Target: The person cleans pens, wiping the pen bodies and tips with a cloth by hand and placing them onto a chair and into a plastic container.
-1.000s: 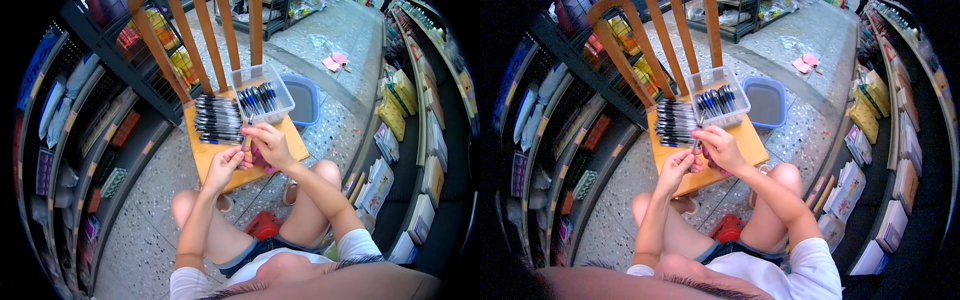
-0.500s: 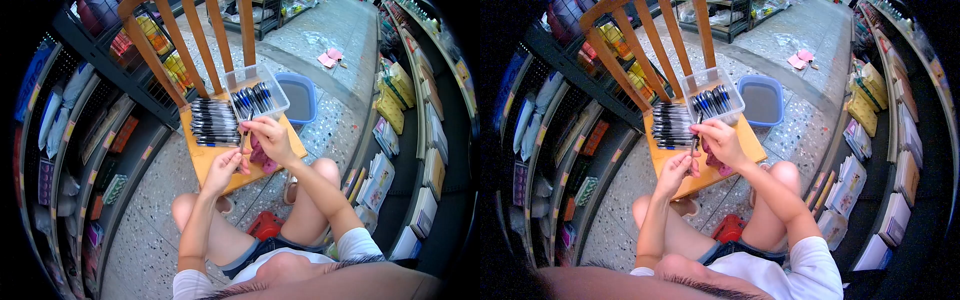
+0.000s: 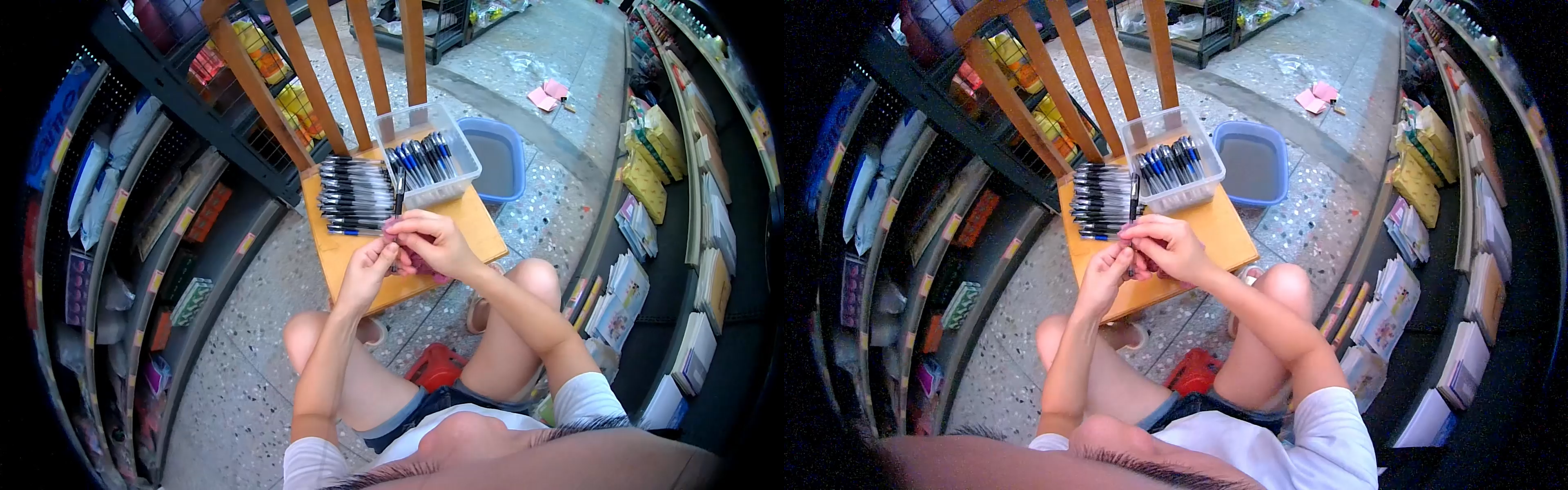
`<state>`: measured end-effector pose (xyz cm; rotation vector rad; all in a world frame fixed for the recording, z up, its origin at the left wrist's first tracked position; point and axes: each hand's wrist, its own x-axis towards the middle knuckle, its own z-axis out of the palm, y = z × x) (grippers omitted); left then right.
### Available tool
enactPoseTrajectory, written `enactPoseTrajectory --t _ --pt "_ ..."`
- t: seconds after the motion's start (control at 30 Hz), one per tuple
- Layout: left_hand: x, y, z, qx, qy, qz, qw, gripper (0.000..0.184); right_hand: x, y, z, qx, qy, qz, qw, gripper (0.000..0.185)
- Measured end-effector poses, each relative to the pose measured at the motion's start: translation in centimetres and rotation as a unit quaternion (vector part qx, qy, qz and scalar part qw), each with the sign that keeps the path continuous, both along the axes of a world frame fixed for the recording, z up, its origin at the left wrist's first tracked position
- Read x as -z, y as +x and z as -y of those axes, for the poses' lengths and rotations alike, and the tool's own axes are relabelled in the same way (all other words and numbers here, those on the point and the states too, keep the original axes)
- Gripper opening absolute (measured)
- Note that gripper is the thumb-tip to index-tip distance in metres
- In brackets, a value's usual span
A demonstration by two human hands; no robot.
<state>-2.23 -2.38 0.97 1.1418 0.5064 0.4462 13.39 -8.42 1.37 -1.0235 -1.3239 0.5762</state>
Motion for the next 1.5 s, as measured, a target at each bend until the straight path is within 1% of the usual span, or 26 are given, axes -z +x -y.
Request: enactPoseTrajectory --t 0.1,0.17,0.2,0.23,0.27,0.33,0.37,0.47,0.5,0.57,0.67,0.77,0.87,0.97,1.07,1.17,1.33,1.37,1.5 --pt "-0.5 0.0 -0.3 0.011 0.149 -0.083 0.985 0.032 -0.1 0.7 0.3 -0.055 -0.091 -0.081 0.991 0.014" --pt "0.3 -0.6 -1.5 -0.033 0.144 -0.115 0.982 0.033 -0.2 1.0 0.5 -0.089 -0.145 -0.12 0.978 0.014" --pt "-0.1 -0.6 -1.8 -0.057 0.14 -0.131 0.98 0.034 -0.2 1.1 0.6 -0.107 -0.169 -0.134 0.971 0.013" --pt "-0.9 -0.7 -1.9 -0.077 0.125 -0.104 0.984 0.035 -0.2 1.0 0.6 -0.127 -0.193 -0.147 0.962 0.013" --pt "-1.3 -0.6 -2.0 -0.088 0.064 -0.062 0.992 0.036 -0.3 0.7 0.7 -0.149 -0.198 -0.157 0.956 0.013" --pt "-1.9 -0.4 -2.0 -0.112 -0.055 0.024 0.992 0.038 -0.4 -0.1 1.0 -0.195 -0.209 -0.177 0.942 0.013" --pt "-2.4 -0.5 -2.0 -0.087 -0.084 0.036 0.992 0.042 -0.3 -0.4 1.1 -0.2 -0.213 -0.173 0.941 0.014" --pt "-1.6 -1.0 -2.6 -0.038 -0.078 0.056 0.995 0.04 0.0 -0.8 1.1 -0.21 -0.2 -0.151 0.945 0.015" --pt "-1.7 -1.0 -2.6 -0.041 -0.087 0.067 0.993 0.035 0.2 -1.0 1.1 -0.207 -0.198 -0.141 0.948 0.015" --pt "-1.6 -1.2 -2.7 -0.037 -0.083 0.062 0.994 0.03 0.4 -1.2 1.0 -0.2 -0.193 -0.121 0.953 0.016" --pt "-1.5 -1.4 -2.8 -0.05 -0.081 0.038 0.995 0.025 0.1 -1.1 0.8 -0.155 -0.08 0.041 0.984 0.019" --pt "-0.9 -1.9 -3.1 -0.067 -0.072 0.008 0.995 0.022 0.4 -1.1 0.9 -0.142 -0.068 0.103 0.982 0.021" --pt "-0.9 -2.2 -3.3 -0.108 -0.051 -0.027 0.992 0.02 0.6 -1.3 1.1 -0.185 -0.044 0.108 0.976 0.023" --pt "-1.0 -2.6 -3.8 -0.146 -0.041 -0.04 0.988 0.02 0.4 -1.5 1.7 -0.247 -0.087 0.126 0.957 0.023" --pt "-1.4 -2.7 -3.8 -0.149 -0.031 -0.051 0.987 0.018 0.2 -1.4 1.8 -0.264 -0.079 0.157 0.948 0.024" --pt "-1.5 -2.2 -3.4 -0.128 -0.014 -0.081 0.988 0.017 0.1 -1.0 1.8 -0.248 -0.088 0.179 0.948 0.022" --pt "-0.9 -1.5 -2.8 -0.089 0.017 -0.11 0.99 0.015 0.4 -1.1 1.4 -0.142 -0.081 0.188 0.969 0.021" --pt "-1.0 -1.4 -2.7 -0.078 0.001 -0.103 0.992 0.014 0.4 -1.1 1.4 -0.12 -0.083 0.184 0.972 0.021" --pt "-1.0 -1.1 -2.5 -0.088 0.015 -0.124 0.988 0.013 0.6 -1.5 1.5 -0.1 -0.058 0.196 0.974 0.021"
